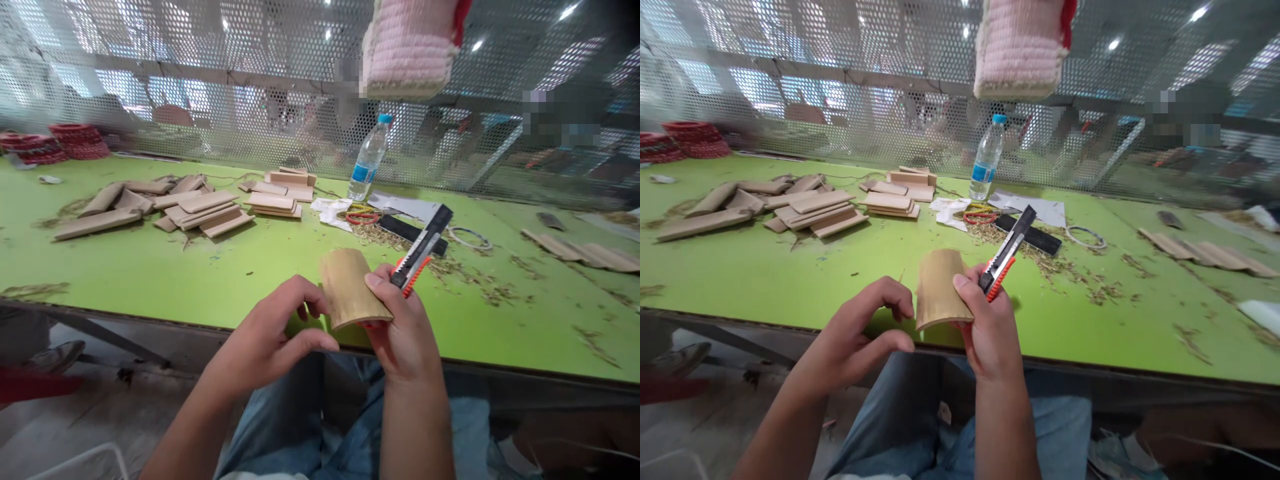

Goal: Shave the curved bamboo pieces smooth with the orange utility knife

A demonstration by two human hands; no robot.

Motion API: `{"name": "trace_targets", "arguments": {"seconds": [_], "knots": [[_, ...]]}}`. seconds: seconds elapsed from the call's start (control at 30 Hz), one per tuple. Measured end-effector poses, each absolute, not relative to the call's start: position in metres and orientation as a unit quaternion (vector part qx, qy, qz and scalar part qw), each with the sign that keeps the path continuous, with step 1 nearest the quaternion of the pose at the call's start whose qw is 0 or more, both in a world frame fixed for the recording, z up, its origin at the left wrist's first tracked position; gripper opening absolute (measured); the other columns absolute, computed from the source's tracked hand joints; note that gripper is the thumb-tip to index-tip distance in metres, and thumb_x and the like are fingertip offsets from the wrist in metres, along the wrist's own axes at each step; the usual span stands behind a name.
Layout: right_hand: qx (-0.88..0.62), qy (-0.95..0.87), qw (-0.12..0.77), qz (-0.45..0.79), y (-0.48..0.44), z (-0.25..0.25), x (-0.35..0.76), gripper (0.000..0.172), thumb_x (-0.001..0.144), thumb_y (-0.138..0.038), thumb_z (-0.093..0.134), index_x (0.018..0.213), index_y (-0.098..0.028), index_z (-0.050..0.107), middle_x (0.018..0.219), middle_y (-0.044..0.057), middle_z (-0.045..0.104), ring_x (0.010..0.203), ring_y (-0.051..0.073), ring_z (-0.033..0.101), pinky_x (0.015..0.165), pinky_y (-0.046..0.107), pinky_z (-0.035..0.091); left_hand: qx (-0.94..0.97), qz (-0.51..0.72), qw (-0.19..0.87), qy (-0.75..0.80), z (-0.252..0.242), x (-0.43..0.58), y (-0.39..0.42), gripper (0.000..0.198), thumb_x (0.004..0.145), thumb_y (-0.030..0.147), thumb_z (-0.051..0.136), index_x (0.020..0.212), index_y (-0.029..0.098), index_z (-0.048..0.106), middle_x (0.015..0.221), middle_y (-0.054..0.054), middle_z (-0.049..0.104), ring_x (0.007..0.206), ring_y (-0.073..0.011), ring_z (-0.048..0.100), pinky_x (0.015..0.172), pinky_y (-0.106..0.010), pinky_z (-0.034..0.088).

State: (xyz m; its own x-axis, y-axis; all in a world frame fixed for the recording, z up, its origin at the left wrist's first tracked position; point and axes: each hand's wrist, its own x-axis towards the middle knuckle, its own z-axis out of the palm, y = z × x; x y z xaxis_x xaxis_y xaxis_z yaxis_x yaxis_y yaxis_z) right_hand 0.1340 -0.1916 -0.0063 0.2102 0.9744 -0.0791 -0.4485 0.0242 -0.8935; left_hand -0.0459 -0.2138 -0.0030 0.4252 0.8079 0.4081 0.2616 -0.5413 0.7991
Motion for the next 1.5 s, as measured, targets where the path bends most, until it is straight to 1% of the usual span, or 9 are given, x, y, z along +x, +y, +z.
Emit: {"name": "trace_targets", "arguments": {"seconds": [0.07, 0.2, 0.5, 0.77, 1.03, 1.13, 1.23, 1.4, 1.5], "knots": [[-0.43, -0.31, 0.643, 0.553, -0.1915, -0.0066, 0.1344, 0.04, 0.062, -0.038, 0.082, 0.069, -0.023, 0.046, 0.06, -0.008, 0.039, 0.052, 0.008, 0.034, 0.046, 0.021, 0.031, 0.778, 0.404, 0.336, 0.346, -0.0022, -0.0461, -0.2138, 0.019, 0.09, 0.027, 0.069, 0.1, 0.021, 0.054, 0.097, 0.001, 0.058, 0.084, -0.0118, 0.054, 0.077, -0.023, 0.043], [-0.426, -0.318, 0.636, 0.56, -0.1919, -0.0081, 0.1358, 0.041, 0.063, -0.038, 0.082, 0.068, -0.023, 0.045, 0.06, -0.008, 0.039, 0.052, 0.008, 0.034, 0.046, 0.022, 0.03, 0.775, 0.396, 0.343, 0.354, -0.0006, -0.0459, -0.2122, 0.01, 0.093, 0.026, 0.064, 0.098, 0.02, 0.057, 0.094, 0.001, 0.061, 0.082, -0.0107, 0.057, 0.076, -0.022, 0.045], [-0.421, -0.321, 0.645, 0.55, -0.1915, -0.0077, 0.1351, 0.04, 0.064, -0.037, 0.082, 0.067, -0.022, 0.045, 0.059, -0.009, 0.037, 0.05, 0.007, 0.031, 0.043, 0.021, 0.026, 0.775, 0.39, 0.345, 0.357, 0.0012, -0.046, -0.2118, 0.007, 0.094, 0.025, 0.063, 0.097, 0.019, 0.059, 0.094, 0.001, 0.064, 0.086, -0.0113, 0.06, 0.079, -0.021, 0.045], [-0.43, -0.31, 0.64, 0.555, -0.1906, -0.008, 0.1356, 0.04, 0.062, -0.037, 0.083, 0.068, -0.023, 0.046, 0.056, -0.009, 0.038, 0.048, 0.007, 0.029, 0.042, 0.021, 0.026, 0.783, 0.391, 0.331, 0.353, 0.0011, -0.0462, -0.2112, 0.003, 0.095, 0.021, 0.06, 0.097, 0.02, 0.06, 0.094, 0.001, 0.064, 0.087, -0.0108, 0.06, 0.079, -0.02, 0.044], [-0.423, -0.298, 0.636, 0.573, -0.1907, -0.0068, 0.1359, 0.04, 0.062, -0.036, 0.083, 0.067, -0.023, 0.045, 0.054, -0.01, 0.037, 0.045, 0.006, 0.028, 0.041, 0.02, 0.025, 0.784, 0.405, 0.308, 0.357, -0.0014, -0.0466, -0.2095, 0.005, 0.097, 0.021, 0.056, 0.098, 0.019, 0.061, 0.094, 0.0, 0.064, 0.087, -0.0117, 0.059, 0.079, -0.021, 0.043], [-0.425, -0.297, 0.637, 0.57, -0.1911, -0.0065, 0.1356, 0.04, 0.062, -0.036, 0.083, 0.068, -0.023, 0.046, 0.054, -0.01, 0.037, 0.045, 0.006, 0.028, 0.04, 0.02, 0.024, 0.781, 0.408, 0.318, 0.35, -0.0011, -0.0464, -0.2101, 0.005, 0.096, 0.024, 0.059, 0.099, 0.019, 0.06, 0.095, -0.001, 0.064, 0.088, -0.0128, 0.059, 0.08, -0.022, 0.044], [-0.426, -0.302, 0.636, 0.568, -0.1913, -0.0067, 0.1354, 0.04, 0.062, -0.037, 0.083, 0.069, -0.023, 0.047, 0.054, -0.01, 0.038, 0.045, 0.006, 0.028, 0.04, 0.02, 0.025, 0.781, 0.405, 0.319, 0.354, -0.0008, -0.046, -0.2117, 0.005, 0.095, 0.024, 0.061, 0.096, 0.019, 0.06, 0.092, 0.0, 0.064, 0.085, -0.0119, 0.059, 0.078, -0.021, 0.044], [-0.429, -0.307, 0.63, 0.569, -0.1916, -0.0072, 0.1359, 0.04, 0.063, -0.037, 0.083, 0.068, -0.022, 0.045, 0.056, -0.01, 0.039, 0.046, 0.006, 0.028, 0.04, 0.02, 0.026, 0.786, 0.393, 0.306, 0.367, -0.0016, -0.0445, -0.214, 0.006, 0.098, 0.023, 0.053, 0.095, 0.019, 0.056, 0.088, 0.001, 0.06, 0.079, -0.0104, 0.056, 0.073, -0.021, 0.043], [-0.424, -0.302, 0.634, 0.572, -0.1917, -0.0067, 0.1364, 0.041, 0.062, -0.036, 0.083, 0.069, -0.023, 0.045, 0.056, -0.01, 0.038, 0.045, 0.006, 0.028, 0.039, 0.02, 0.025, 0.751, 0.423, 0.287, 0.419, -0.0039, -0.0417, -0.212, 0.009, 0.099, 0.027, 0.052, 0.095, 0.02, 0.056, 0.084, 0.001, 0.06, 0.076, -0.0113, 0.056, 0.069, -0.022, 0.045]]}}
